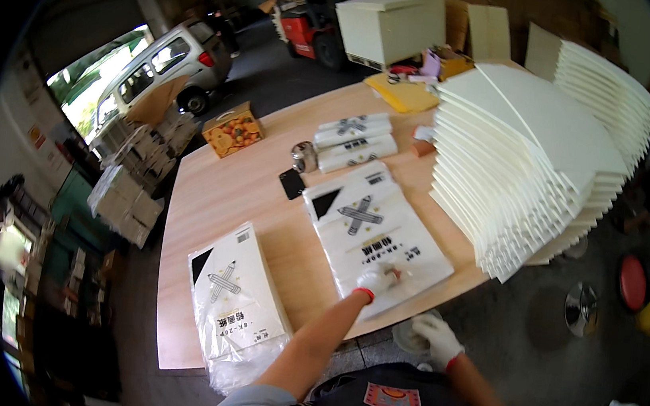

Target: The person repeatedly picks up stacks of white paper from a table and places them into clear plastic packaging bags. The person then seals the bags and stacks them on the table. The process is repeated continuously throughout the video.

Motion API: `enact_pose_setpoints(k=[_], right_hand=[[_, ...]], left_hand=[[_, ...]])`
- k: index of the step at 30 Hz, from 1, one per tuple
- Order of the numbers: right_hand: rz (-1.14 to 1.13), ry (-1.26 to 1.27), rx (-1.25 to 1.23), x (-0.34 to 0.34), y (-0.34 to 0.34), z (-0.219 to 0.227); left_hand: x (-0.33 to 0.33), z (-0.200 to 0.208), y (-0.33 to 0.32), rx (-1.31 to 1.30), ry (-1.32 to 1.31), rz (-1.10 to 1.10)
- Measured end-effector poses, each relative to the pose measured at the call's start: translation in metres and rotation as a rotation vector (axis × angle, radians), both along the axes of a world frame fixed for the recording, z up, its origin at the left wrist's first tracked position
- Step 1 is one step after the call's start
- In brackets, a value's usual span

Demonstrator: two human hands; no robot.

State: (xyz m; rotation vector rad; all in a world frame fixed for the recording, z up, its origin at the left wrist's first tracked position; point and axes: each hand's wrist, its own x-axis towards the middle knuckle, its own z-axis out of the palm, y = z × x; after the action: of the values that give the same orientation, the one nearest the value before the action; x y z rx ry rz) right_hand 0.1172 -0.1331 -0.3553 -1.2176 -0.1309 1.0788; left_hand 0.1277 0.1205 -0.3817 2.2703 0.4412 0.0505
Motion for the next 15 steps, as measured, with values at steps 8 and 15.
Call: enact_pose_setpoints(k=[8,15], right_hand=[[-0.038,-0.302,-0.160,0.084,0.123,0.024],[0.529,-0.735,-0.655,0.110,0.065,0.032]], left_hand=[[0.019,0.077,0.016,0.141,-0.167,0.067],[0.010,0.150,0.059,-0.922,-0.504,0.119]])
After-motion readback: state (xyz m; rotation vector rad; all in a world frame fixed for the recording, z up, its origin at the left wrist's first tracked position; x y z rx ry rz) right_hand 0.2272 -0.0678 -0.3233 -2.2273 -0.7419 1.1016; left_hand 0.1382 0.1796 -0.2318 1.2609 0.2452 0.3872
